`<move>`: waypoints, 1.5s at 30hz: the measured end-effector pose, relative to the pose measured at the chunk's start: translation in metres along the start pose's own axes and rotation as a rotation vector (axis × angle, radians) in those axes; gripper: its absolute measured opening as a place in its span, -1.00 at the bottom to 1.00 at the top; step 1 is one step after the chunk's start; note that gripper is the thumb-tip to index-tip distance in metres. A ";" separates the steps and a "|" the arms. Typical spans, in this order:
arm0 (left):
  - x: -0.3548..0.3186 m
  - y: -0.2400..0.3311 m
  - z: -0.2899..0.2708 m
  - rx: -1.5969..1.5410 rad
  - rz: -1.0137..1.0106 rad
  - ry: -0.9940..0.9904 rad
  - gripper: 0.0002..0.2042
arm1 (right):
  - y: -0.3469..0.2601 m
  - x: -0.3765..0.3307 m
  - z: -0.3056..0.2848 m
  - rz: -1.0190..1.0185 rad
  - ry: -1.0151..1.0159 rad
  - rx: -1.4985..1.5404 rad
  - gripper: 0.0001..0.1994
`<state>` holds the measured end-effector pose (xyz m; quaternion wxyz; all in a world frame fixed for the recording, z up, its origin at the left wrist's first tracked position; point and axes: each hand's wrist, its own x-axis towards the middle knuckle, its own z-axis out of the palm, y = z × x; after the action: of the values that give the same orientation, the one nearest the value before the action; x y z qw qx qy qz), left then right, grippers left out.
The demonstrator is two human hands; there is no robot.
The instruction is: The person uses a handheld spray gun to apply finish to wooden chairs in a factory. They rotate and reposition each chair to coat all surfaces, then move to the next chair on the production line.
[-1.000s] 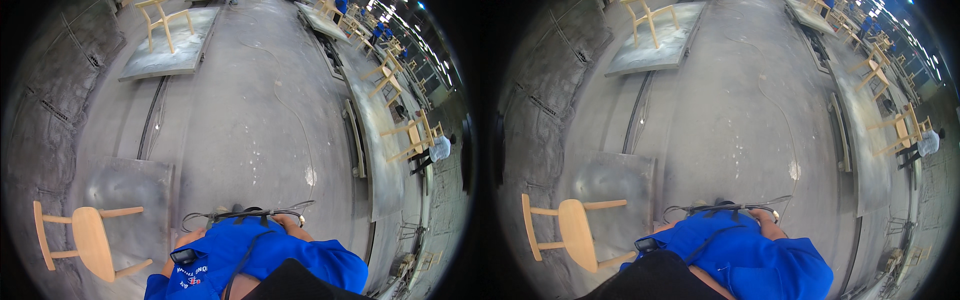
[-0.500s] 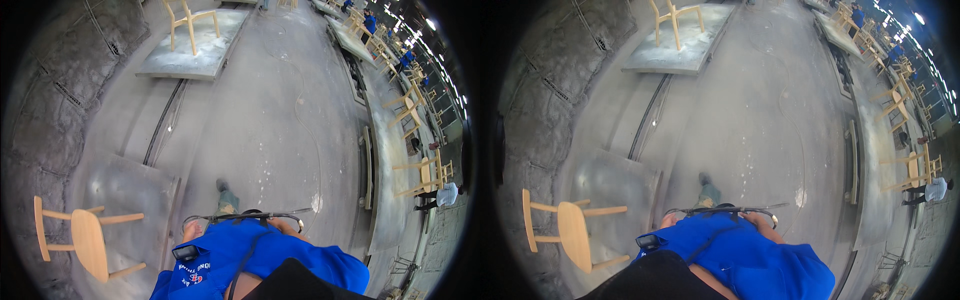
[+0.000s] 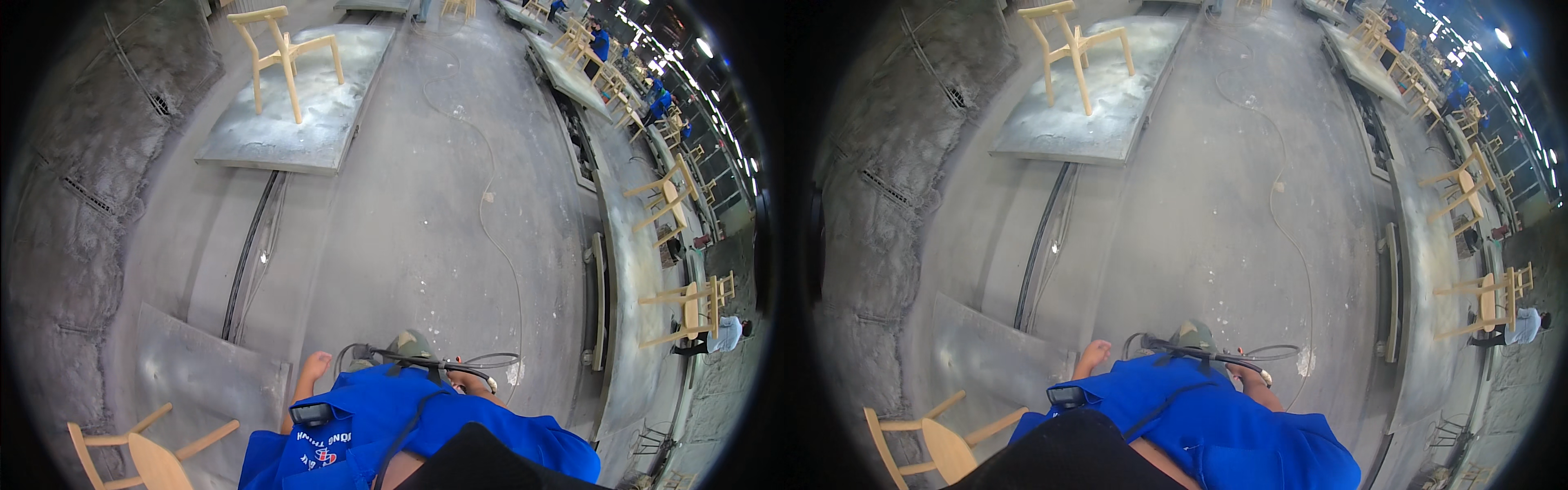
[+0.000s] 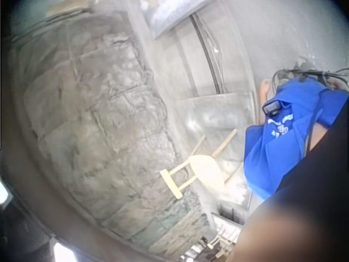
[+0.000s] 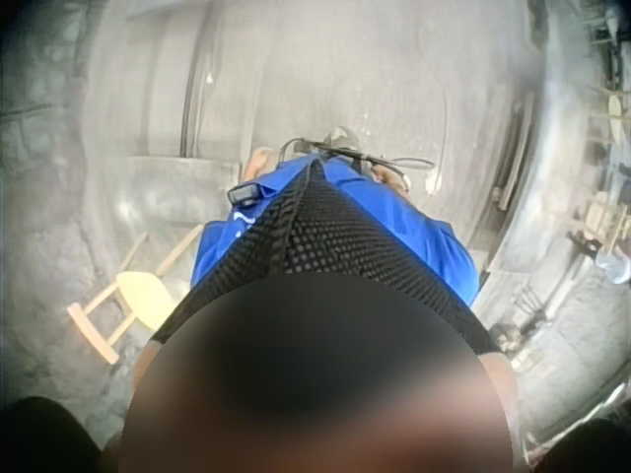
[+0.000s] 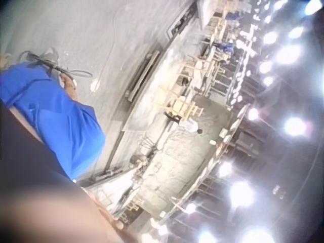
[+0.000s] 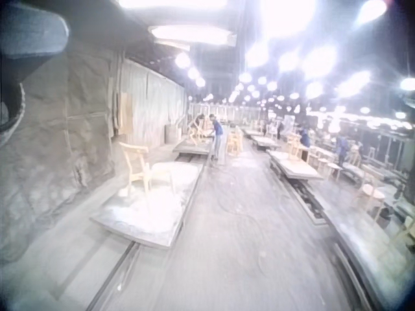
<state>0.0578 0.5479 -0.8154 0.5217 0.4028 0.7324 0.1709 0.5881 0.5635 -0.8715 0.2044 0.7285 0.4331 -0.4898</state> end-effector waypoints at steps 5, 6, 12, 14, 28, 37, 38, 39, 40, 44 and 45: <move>0.061 0.044 -0.020 -0.127 -0.230 -0.057 -0.70 | -0.045 0.045 -0.062 -0.012 -0.040 0.120 -0.51; 0.076 0.051 -0.024 -0.119 -0.192 -0.080 -0.70 | -0.053 0.055 -0.079 -0.004 -0.040 0.131 -0.51; 0.189 0.160 -0.052 0.914 0.412 -0.313 -0.67 | -0.112 0.099 -0.225 -0.006 0.002 0.169 -0.47; 0.224 0.217 -0.056 0.866 0.322 -0.271 -0.66 | -0.138 0.111 -0.280 -0.022 0.025 0.180 -0.46; 0.405 0.304 -0.119 -0.460 -0.434 0.235 -0.69 | -0.475 0.149 -0.586 -0.601 -0.093 1.034 -0.40; 0.504 0.375 -0.234 -0.644 -0.542 0.251 -0.68 | -0.669 0.171 -0.689 -0.558 -0.146 1.056 -0.60; 0.531 0.399 -0.253 -0.641 -0.424 0.337 -0.68 | -0.692 0.180 -0.704 -0.530 -0.124 1.037 -0.59; 0.561 0.425 -0.276 -0.775 -0.390 0.359 -0.68 | -0.715 0.188 -0.720 -0.566 -0.153 1.075 -0.58; 0.594 0.453 -0.303 -0.792 -0.336 0.417 -0.68 | -0.739 0.196 -0.735 -0.572 -0.161 1.108 -0.57; 0.701 0.575 -0.433 -0.894 0.045 0.700 -0.52 | -0.796 0.217 -0.773 -0.537 -0.080 1.282 -0.51; 0.721 0.611 -0.471 -0.829 0.151 0.772 -0.45 | -0.811 0.222 -0.787 -0.548 -0.058 1.316 -0.51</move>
<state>-0.2101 1.5584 -0.6704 0.3170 0.1239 0.7108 0.6156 0.3683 1.6662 -0.6236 -0.3968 0.5523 0.2097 -0.7026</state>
